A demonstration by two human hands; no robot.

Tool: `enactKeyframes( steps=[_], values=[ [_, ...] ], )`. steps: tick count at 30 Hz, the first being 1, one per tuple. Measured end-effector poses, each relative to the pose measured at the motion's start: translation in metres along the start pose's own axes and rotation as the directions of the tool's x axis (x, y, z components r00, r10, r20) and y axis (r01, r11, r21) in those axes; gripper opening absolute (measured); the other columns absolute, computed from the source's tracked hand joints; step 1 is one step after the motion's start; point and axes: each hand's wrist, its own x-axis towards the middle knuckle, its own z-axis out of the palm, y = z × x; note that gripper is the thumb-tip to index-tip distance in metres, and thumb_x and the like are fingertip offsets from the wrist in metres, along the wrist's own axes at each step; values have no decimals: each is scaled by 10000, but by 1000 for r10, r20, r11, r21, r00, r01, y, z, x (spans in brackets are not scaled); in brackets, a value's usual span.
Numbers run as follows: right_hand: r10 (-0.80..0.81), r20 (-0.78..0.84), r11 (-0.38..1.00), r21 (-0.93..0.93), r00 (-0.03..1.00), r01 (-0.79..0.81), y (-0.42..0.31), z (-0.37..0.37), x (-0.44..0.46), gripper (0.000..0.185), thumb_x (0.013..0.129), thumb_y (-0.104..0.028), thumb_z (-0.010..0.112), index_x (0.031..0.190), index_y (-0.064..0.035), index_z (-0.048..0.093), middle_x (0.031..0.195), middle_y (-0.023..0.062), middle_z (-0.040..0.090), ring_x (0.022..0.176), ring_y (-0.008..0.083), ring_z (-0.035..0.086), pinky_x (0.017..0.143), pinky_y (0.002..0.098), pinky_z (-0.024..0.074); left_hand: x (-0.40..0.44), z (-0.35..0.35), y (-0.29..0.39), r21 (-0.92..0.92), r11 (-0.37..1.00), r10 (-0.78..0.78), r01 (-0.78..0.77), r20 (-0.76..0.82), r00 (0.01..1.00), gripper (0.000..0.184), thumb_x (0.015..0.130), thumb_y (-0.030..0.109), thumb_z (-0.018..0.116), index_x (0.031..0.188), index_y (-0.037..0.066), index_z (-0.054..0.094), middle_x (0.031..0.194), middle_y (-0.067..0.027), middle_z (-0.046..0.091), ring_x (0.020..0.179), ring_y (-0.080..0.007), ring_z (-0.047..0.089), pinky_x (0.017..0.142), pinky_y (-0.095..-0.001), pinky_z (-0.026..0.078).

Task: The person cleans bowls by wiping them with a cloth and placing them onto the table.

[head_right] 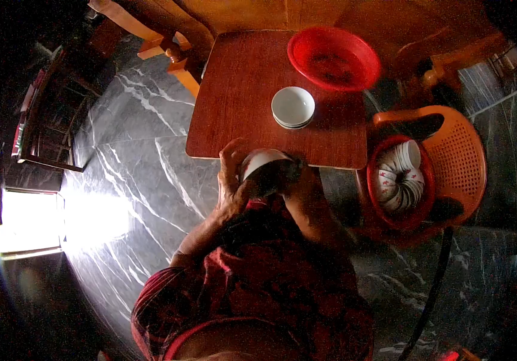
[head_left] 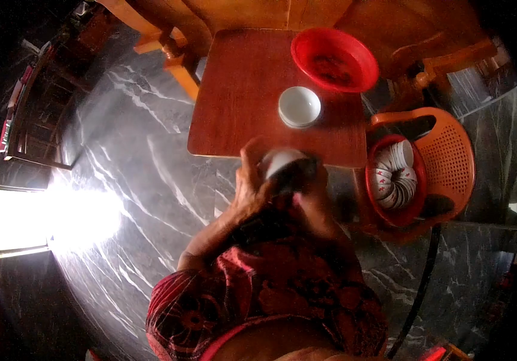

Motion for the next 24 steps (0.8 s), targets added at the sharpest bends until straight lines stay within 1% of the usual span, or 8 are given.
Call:
enactKeyframes(
  steps=[1,3,8,11,13,17,19,24],
  values=[
    [248,87,889,377,965,-262,2,2,-1,362,817,-140,636,1131,-21,501,1019,104,592,907,220,577,815,335,475,1,1,0,-17,999,35,-35,-30,999,711,795,355,587,1309,30,218,1155,-265,517,1061,-388,537,875,-440,448],
    [297,74,764,579,952,-284,46,5,-5,346,821,-150,629,1123,-31,507,1010,98,591,909,222,576,811,341,482,0,2,-4,29,998,50,-49,-49,998,721,800,376,586,1311,26,216,1143,-263,524,1038,-389,549,864,-433,456],
    [311,145,588,747,939,-310,32,25,-12,322,820,-187,629,1096,-56,525,981,85,589,923,227,569,791,358,501,1,-1,-7,64,992,116,-112,-64,991,743,807,409,586,1317,23,208,1126,-263,532,971,-387,580,829,-427,474],
    [227,188,749,594,956,-294,37,17,-11,348,800,-197,656,1089,-48,532,987,81,594,921,229,571,782,348,496,2,-3,-5,105,992,80,-72,-64,995,734,814,409,579,1313,20,207,1121,-267,531,954,-386,584,814,-435,481],
    [63,-109,939,-331,992,-96,33,9,-12,392,759,-152,697,1092,-29,532,987,91,600,911,240,579,764,346,491,4,-5,-6,226,959,189,-174,-48,981,692,826,337,589,1307,16,209,1051,-251,571,877,-378,610,733,-420,510],
    [-183,-136,976,-142,974,164,38,-5,-11,408,738,-98,708,1097,-15,533,977,114,606,927,240,580,770,342,478,-4,-5,6,234,972,-11,17,-29,1000,691,807,286,622,1320,46,225,1044,-224,593,950,-363,598,797,-392,471],
    [-372,-6,815,-481,928,324,-6,-2,-13,425,725,-10,666,1122,-19,512,1017,159,584,961,281,572,799,373,476,-8,-4,6,317,948,-38,26,30,999,644,790,157,592,1311,44,230,1003,-233,605,902,-424,592,763,-410,481],
    [-512,234,543,-657,826,523,-25,-8,-8,537,662,130,569,1164,-33,475,1115,202,524,995,375,547,839,416,470,-8,0,11,297,953,-73,50,65,995,588,783,39,522,1300,47,242,998,-249,603,879,-424,600,754,-423,484]
  ],
)
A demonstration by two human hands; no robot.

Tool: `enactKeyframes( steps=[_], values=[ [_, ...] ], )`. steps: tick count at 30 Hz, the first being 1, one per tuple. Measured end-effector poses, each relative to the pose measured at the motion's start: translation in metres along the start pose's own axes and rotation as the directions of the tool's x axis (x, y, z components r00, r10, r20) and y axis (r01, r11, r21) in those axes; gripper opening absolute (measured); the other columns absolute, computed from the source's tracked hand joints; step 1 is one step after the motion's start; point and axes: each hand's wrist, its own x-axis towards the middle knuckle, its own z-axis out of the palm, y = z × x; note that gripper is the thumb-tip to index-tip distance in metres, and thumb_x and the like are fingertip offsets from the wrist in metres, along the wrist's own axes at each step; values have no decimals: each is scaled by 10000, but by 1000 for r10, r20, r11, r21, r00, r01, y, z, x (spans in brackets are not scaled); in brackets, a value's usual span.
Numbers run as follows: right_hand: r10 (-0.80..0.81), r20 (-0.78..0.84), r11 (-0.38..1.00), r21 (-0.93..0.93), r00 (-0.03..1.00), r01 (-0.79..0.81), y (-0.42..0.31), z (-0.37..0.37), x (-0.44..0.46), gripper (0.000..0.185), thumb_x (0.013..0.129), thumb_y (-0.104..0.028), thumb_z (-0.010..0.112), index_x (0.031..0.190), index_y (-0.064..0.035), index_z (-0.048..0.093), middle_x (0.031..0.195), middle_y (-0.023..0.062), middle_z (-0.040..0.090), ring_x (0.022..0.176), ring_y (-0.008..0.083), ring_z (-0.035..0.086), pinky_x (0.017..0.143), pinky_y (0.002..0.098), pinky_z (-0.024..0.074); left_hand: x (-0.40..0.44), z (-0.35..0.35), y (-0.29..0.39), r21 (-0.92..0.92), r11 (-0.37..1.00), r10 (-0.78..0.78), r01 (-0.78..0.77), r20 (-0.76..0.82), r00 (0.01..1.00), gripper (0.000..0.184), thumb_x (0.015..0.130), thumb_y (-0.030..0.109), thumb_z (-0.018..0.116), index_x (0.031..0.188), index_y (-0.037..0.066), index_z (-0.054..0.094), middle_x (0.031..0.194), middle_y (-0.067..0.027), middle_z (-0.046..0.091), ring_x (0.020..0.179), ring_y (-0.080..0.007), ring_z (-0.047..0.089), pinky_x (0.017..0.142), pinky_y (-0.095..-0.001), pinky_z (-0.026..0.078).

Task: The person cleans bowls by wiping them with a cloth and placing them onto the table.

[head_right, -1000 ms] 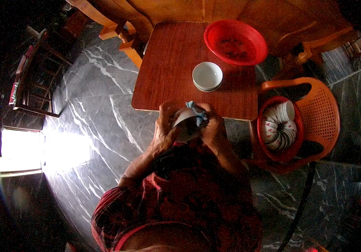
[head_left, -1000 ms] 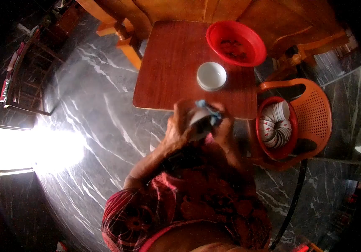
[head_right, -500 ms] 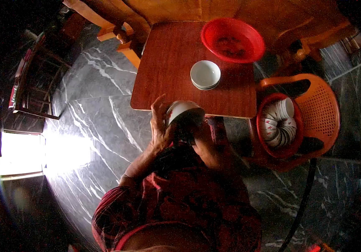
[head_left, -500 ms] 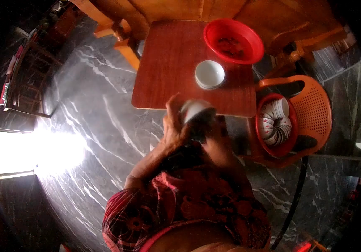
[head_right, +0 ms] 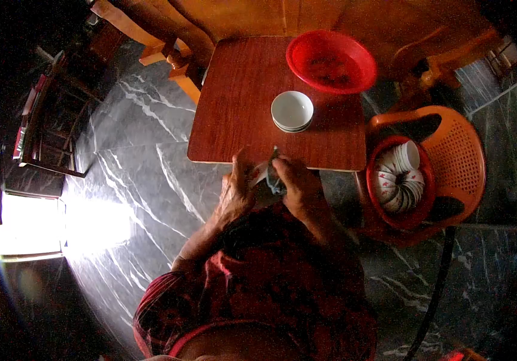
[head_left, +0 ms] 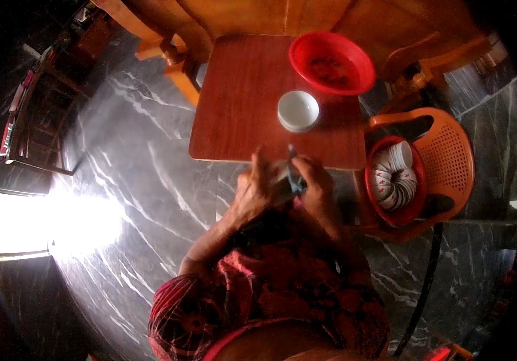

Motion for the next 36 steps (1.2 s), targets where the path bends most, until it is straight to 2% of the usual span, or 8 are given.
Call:
enactKeyframes(
  steps=[9,13,16,18,23,25,28,36],
  values=[
    [345,119,662,673,931,-331,-2,9,3,413,782,-50,658,1157,-31,485,1064,142,568,978,245,568,842,377,468,1,-3,2,-230,973,-26,0,-110,994,911,745,626,560,1346,42,205,1087,-204,544,983,-303,566,837,-376,453],
    [593,231,711,300,771,-636,58,53,-47,379,832,-164,625,1156,-24,489,1069,122,565,987,226,556,847,366,470,1,0,3,-165,984,28,-62,-198,980,860,767,583,569,1340,45,219,1079,-202,548,974,-288,561,830,-364,451],
    [512,438,-118,888,739,-444,62,82,-67,373,869,-262,572,1143,-20,497,1074,115,562,986,232,553,837,352,476,3,6,-6,-172,979,82,-113,-182,980,844,801,547,546,1353,45,151,1104,-274,551,983,-384,583,839,-434,479],
    [516,497,-265,867,698,-421,16,57,-39,362,884,-280,542,1126,-13,505,1070,114,562,967,242,558,813,347,482,5,8,-7,-225,963,91,-147,-243,966,813,809,532,543,1345,37,186,1125,-284,533,1004,-372,572,816,-419,482],
    [682,330,50,870,653,-491,47,62,-45,371,865,-225,565,1151,-3,481,1041,131,572,975,250,562,804,351,484,4,0,-29,-74,985,152,-157,-69,986,691,770,300,641,1285,-1,293,1073,-280,544,976,-392,566,767,-428,483],
    [190,246,958,-258,950,-125,39,30,-24,368,828,-134,597,1145,7,473,1023,163,570,980,283,563,803,356,481,9,-6,-5,32,983,183,-182,-20,983,615,676,94,669,1206,-12,375,985,-262,558,900,-420,570,732,-445,484],
    [198,37,953,227,979,-202,17,14,-13,340,793,-32,585,1118,-1,488,1014,185,562,951,313,571,780,370,486,9,-4,-9,134,967,209,-217,72,975,602,668,114,682,1184,0,393,965,-251,561,863,-424,572,709,-448,487],
    [-260,89,944,-188,962,272,-5,-6,14,414,685,-66,687,1069,-27,536,975,165,582,845,308,597,681,381,501,6,-1,7,134,975,155,-180,178,972,670,649,125,692,1216,-3,358,900,-255,570,772,-412,595,638,-449,495]
  ],
)
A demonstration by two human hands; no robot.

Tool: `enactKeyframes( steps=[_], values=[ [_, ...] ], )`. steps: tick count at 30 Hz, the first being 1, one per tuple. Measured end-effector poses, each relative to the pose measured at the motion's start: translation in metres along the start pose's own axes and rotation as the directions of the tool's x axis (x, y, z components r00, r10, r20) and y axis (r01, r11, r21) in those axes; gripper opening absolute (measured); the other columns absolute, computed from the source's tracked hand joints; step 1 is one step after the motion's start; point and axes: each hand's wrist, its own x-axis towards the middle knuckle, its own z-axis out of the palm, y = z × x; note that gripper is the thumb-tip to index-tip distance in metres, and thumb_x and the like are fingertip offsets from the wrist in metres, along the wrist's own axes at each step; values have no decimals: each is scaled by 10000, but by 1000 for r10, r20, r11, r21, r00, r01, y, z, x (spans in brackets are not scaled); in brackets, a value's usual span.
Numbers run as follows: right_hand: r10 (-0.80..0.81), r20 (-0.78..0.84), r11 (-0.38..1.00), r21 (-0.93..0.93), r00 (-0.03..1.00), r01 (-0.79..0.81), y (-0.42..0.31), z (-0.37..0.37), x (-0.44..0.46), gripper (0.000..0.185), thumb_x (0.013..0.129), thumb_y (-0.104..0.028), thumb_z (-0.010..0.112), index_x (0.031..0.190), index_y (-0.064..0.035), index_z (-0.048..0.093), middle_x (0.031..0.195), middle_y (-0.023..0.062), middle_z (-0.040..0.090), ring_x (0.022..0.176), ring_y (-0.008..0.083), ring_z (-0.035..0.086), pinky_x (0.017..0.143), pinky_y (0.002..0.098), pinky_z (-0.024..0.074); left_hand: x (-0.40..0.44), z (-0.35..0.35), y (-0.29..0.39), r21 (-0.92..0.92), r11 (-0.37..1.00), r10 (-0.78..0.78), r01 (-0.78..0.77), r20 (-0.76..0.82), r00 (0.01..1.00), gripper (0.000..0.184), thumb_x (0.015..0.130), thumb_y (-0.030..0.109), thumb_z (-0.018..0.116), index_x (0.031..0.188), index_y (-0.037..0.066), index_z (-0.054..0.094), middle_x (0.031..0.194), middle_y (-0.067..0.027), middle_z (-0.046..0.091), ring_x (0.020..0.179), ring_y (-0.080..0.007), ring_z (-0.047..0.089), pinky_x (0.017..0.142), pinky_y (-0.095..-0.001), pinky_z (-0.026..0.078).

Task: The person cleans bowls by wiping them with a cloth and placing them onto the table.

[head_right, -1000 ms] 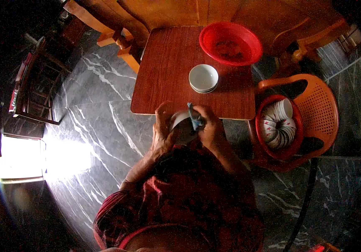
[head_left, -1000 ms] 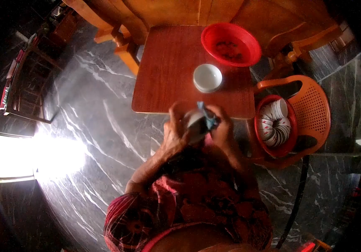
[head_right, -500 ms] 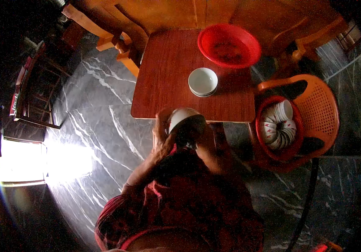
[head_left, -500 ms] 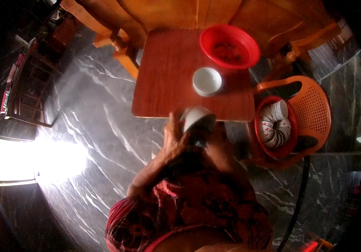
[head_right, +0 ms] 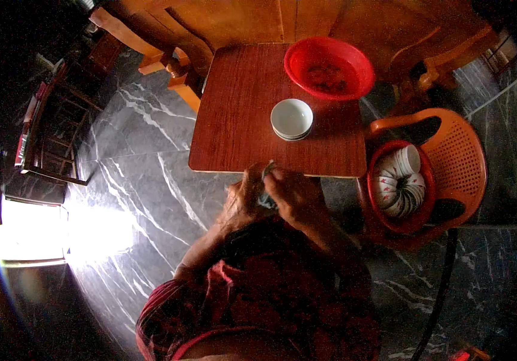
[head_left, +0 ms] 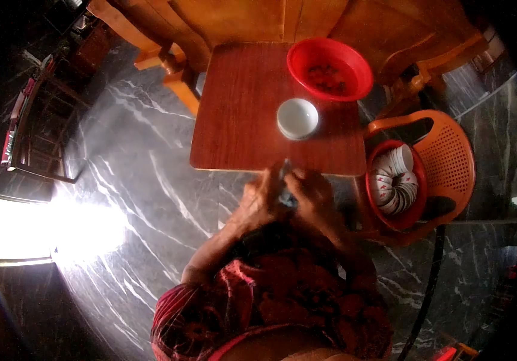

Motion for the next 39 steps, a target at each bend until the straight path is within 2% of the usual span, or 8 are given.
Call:
enactKeyframes(
  steps=[16,25,26,28,31,33,36,39],
  values=[
    [545,79,652,586,835,-481,8,22,-26,405,760,-126,703,1104,-32,509,998,107,603,932,212,585,815,326,474,-8,14,-20,-481,872,-189,86,-170,967,906,723,594,603,1339,63,205,1103,-236,511,1009,-302,534,852,-393,441],
    [565,527,-411,847,634,-338,-6,41,-41,348,792,-138,661,1087,-11,526,997,106,611,885,269,594,767,332,493,-2,19,-15,-421,906,-111,-55,-361,926,840,786,511,581,1339,35,164,1101,-267,534,1012,-344,557,850,-409,458],
    [534,256,335,811,806,-480,-8,41,-43,367,780,-133,669,1093,-7,525,1013,106,606,904,281,587,780,346,488,-3,19,-17,-399,913,-91,-82,-398,913,829,787,490,595,1335,28,178,1122,-268,519,1034,-339,546,859,-405,455],
    [288,104,893,329,952,-306,-10,34,-42,385,769,-129,676,1099,-2,524,1028,106,601,924,293,580,792,361,482,-4,20,-27,-386,918,-75,-90,-392,917,813,787,458,609,1333,22,192,1125,-272,511,1033,-339,545,856,-411,457],
    [184,161,973,113,970,-204,-11,30,-41,405,758,-93,662,1120,5,508,1062,129,578,974,286,553,839,389,455,-6,20,-36,-313,947,-43,-73,-349,936,752,783,368,631,1315,12,236,1105,-273,517,1000,-344,558,831,-424,468],
    [719,536,-404,840,442,-361,2,71,-59,421,752,-103,662,1125,0,497,1056,152,563,987,266,539,855,392,435,-4,8,-20,-164,985,-91,60,-189,978,650,746,205,646,1259,-7,308,1031,-261,560,884,-377,592,756,-445,491],
    [835,147,352,598,530,-720,27,94,-86,424,758,-106,660,1134,-9,490,1008,141,572,953,242,551,816,363,452,-3,3,-16,-147,989,-18,-3,-143,990,591,738,153,643,1221,-13,347,989,-251,583,840,-394,598,723,-439,498],
    [814,141,278,756,563,-592,32,86,-84,427,758,-106,663,1134,-12,486,992,143,572,945,241,555,803,350,454,0,6,-8,-95,995,16,-31,-152,988,584,732,100,641,1225,-21,353,999,-266,577,867,-396,599,714,-442,502]
  ],
)
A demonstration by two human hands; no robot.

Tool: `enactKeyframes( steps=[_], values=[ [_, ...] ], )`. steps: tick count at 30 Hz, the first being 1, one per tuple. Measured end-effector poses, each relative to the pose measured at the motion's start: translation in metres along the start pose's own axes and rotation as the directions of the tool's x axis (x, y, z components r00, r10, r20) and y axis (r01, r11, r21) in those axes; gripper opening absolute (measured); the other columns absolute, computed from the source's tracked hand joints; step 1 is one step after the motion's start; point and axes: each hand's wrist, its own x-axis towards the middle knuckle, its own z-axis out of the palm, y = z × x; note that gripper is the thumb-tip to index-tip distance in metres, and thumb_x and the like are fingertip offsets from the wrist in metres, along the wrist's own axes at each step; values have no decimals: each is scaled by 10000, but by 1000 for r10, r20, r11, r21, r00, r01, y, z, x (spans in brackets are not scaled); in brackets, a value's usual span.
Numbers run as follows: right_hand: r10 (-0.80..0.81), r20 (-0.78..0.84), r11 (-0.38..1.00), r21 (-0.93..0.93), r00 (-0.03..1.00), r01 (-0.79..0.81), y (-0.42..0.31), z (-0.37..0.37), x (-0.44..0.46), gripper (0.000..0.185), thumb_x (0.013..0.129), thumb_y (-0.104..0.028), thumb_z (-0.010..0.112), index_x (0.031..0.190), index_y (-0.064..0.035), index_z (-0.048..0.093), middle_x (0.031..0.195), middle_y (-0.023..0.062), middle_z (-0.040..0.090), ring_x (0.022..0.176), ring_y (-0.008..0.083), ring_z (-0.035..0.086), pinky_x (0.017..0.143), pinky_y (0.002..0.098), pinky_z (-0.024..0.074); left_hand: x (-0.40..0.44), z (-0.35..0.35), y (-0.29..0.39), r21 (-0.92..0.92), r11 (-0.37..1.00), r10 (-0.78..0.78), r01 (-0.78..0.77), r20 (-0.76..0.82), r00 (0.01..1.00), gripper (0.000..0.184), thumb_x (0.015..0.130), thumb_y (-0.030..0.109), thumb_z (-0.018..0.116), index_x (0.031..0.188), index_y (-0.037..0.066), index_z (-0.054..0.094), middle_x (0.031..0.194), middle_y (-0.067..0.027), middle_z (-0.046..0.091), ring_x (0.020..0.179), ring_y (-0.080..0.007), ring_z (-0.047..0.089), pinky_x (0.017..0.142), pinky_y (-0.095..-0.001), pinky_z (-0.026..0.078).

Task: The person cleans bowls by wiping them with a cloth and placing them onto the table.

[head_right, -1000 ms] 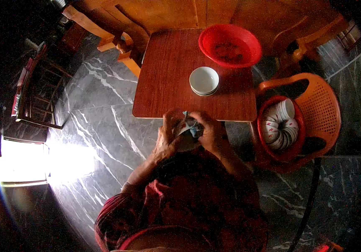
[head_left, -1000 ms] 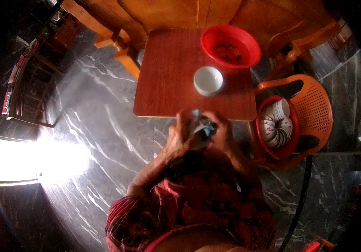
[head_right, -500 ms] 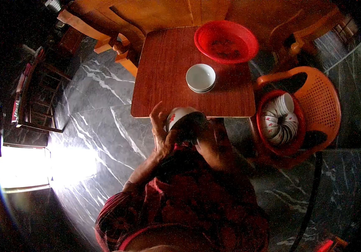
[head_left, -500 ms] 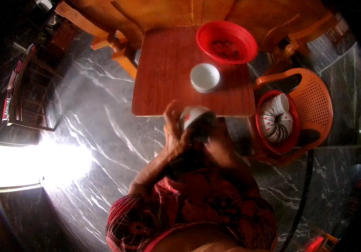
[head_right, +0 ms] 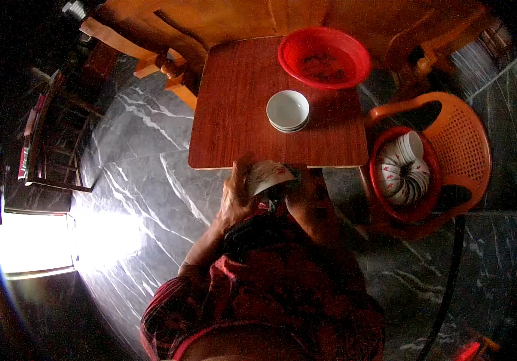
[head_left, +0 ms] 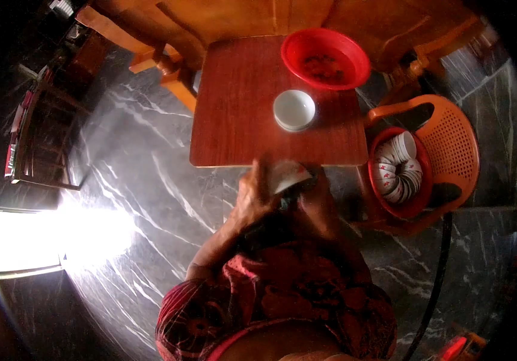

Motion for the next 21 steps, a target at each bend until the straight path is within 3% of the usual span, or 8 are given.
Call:
enactKeyframes(
  steps=[1,3,5,9,14,17,19,21],
  values=[
    [-11,7,997,72,1000,10,-7,0,1,427,758,-106,664,1135,-13,484,986,144,572,942,241,556,799,346,454,1,1,-1,5,999,37,-37,2,999,577,731,83,637,1224,-23,357,1002,-270,575,865,-393,604,700,-440,506],
    [-505,154,782,-335,849,526,-62,2,-2,360,790,-151,650,1095,-12,517,996,133,592,903,230,595,717,345,498,5,-1,6,31,996,89,-90,15,996,592,721,70,638,1229,-24,349,994,-268,579,849,-394,608,687,-433,510],
    [-519,231,688,-457,823,563,-93,4,-4,368,768,-116,653,1099,-25,520,1003,150,588,919,254,589,742,358,490,6,-1,8,56,988,141,-142,28,990,607,712,57,640,1235,-24,342,986,-265,584,834,-396,612,675,-426,514],
    [-537,496,442,-524,683,728,-130,8,-2,426,688,-7,653,1095,-47,534,1016,180,581,952,323,571,791,397,473,-2,2,7,1,991,-130,130,71,989,555,746,79,616,1228,56,341,1066,-230,585,971,-393,586,803,-419,475],
    [-494,455,575,-469,741,670,-127,12,3,393,706,2,633,1086,-41,541,999,164,589,933,309,585,771,393,480,-8,0,3,-148,955,-249,257,71,966,594,761,192,623,1254,50,323,1068,-225,580,995,-333,584,823,-397,462],
    [-333,344,834,-328,878,445,-115,10,7,452,706,-27,698,1118,-47,513,1036,152,589,945,280,592,792,354,488,-10,2,-8,-240,961,-152,137,-44,987,704,762,384,637,1280,52,296,1078,-204,557,996,-285,561,823,-379,458],
    [-158,267,987,81,951,141,-99,10,7,391,765,-98,686,1116,-46,524,1010,133,607,921,251,601,797,338,484,-9,6,-10,-412,901,-198,139,-106,974,843,720,553,641,1293,53,276,1090,-190,530,991,-270,544,825,-369,457],
    [-85,173,991,-85,981,101,-65,6,9,364,792,-140,665,1108,-22,528,981,123,619,883,232,605,798,341,485,-11,8,-6,-430,882,-265,195,-109,958,899,695,610,643,1295,57,266,1105,-192,523,998,-269,539,828,-363,453]
  ],
)
